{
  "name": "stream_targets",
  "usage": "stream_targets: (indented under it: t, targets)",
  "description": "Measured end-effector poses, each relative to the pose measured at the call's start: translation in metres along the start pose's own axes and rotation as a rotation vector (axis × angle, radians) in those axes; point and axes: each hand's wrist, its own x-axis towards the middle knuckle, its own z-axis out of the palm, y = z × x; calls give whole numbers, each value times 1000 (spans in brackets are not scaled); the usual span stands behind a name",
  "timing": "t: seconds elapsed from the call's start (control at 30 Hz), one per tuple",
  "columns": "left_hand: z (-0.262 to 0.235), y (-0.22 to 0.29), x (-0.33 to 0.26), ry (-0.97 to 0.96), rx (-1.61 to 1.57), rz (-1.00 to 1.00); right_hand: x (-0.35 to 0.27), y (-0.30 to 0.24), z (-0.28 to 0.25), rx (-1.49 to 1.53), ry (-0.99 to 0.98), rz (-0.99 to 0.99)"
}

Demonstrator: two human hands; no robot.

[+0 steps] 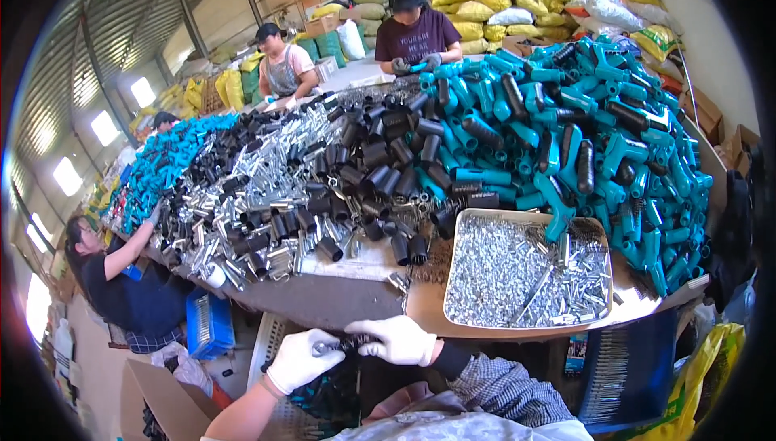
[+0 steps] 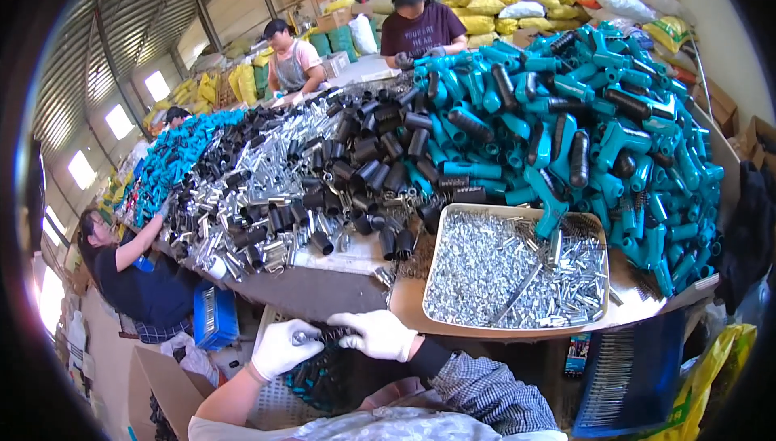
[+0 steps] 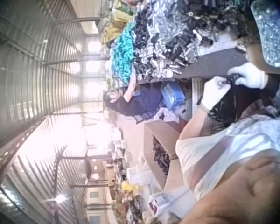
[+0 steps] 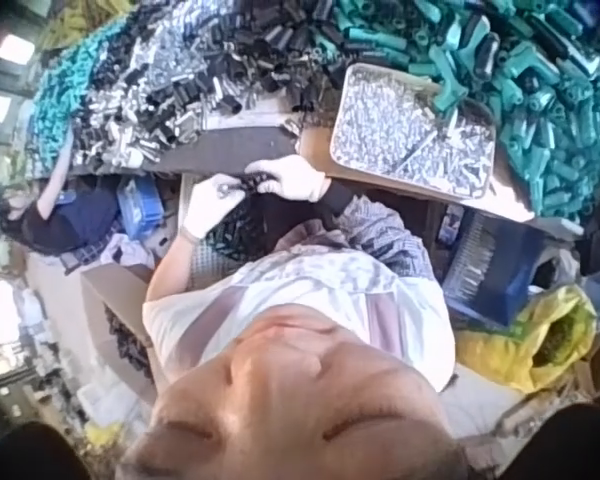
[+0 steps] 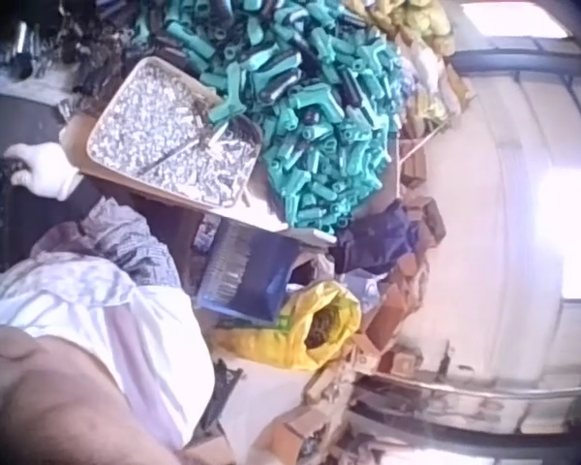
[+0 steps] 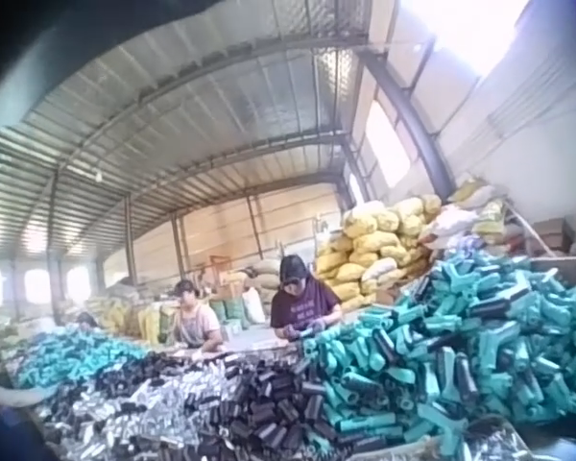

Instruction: Assembling small hardware components using metal pins, springs, and plastic handles.

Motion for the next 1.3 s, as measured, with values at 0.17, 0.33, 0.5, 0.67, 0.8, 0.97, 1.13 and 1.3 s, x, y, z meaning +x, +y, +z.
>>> stream_targets:
  t: [0.17,0.33,0.5,0.67,0.8,0.97,1.13,1.3]
  targets:
    - [20,-42,-25,-293,-1087,-695,3,-5,9,-143,-25,-41]
    - [22,-11,-10,145,116,52,7,0,-1,-60,-8,7]
    - [8,0,3,212,477,470,10,5,-11,197,30,-24]
    - [7,-35,-5,-155,-923,-460,5,-4,-3,16,-29,43]
    - [19,-68,-22,-259,-1273,-579,3,-5,7,-29,19,43]
    - [-7,-29,-9,-105,-924,-362,6,-2,-13,797,261,280]
    - [7,-9,65,129,-758,-160,-3,4,-18,995,394,186]
    - [38,-33,92,106,-671,-223,-6,5,-12,1002,361,144]
